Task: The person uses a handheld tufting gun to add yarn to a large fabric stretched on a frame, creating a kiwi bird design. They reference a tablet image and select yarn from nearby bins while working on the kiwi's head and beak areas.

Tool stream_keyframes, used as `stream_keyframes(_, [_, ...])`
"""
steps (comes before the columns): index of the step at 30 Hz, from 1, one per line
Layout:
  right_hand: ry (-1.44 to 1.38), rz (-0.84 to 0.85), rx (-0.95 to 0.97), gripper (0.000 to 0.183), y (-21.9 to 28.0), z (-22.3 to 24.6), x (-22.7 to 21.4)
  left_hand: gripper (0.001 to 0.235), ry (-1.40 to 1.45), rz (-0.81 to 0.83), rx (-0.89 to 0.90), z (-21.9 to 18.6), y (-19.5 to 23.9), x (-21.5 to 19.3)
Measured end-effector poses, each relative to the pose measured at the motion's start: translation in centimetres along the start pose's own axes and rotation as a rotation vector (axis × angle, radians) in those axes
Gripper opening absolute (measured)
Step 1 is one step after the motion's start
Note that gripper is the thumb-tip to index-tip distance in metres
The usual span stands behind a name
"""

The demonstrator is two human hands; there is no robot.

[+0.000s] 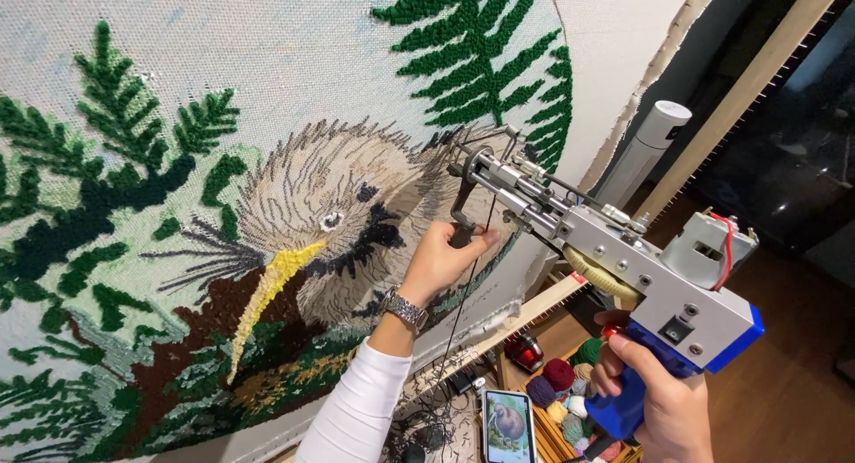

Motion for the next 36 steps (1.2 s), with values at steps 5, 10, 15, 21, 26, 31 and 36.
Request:
stream_keyframes(5, [-0.011, 0.017, -0.032, 0.012, 0.0, 0.1, 2.0, 0.034, 0.015, -0.009, -0.093, 0.5, -1.0, -0.8])
stream_keyframes(10, [-0.022, 0.012, -0.085, 0.011, 0.0, -0.4, 4.3, 0.035, -0.028, -0.076, -0.115, 1.3, -2.1, -2.2])
stream_keyframes(15, [-0.059, 0.053, -0.052, 0.023, -0.5, -0.9, 5.3, 0.035, -0.041, -0.134, -0.088, 0.6, -2.4, -3.2])
stream_keyframes(21, [-0.062, 0.113, -0.097, 0.015, -0.7, -1.1, 5.7, 0.049, -0.102, -0.156, -0.139, 0.8, -2.5, -3.5])
stream_keyframes(26, [-0.08, 0.086, -0.061, 0.013, -1.2, -2.0, 4.5, 0.041, -0.075, -0.153, -0.16, 0.6, -2.5, -3.4])
stream_keyframes(31, [-0.129, 0.046, -0.035, 0.012, -1.3, -1.9, 4.5, 0.033, -0.092, -0.127, -0.034, -0.3, -2.7, -3.5])
stream_keyframes(36, [-0.139, 0.075, -0.001, 0.015, -1.3, -1.6, 4.0, 0.039, -0.124, -0.113, -0.159, -1.7, -2.2, -3.3])
Point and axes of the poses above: each hand's wrist, its own y-axis away from the middle knuckle, its own x-axis out of the palm, z = x × y, the point moved 3 cm from there along -y, towards the middle knuckle, and after that the axes turned 5 degrees about z, right-handed, at the moved point
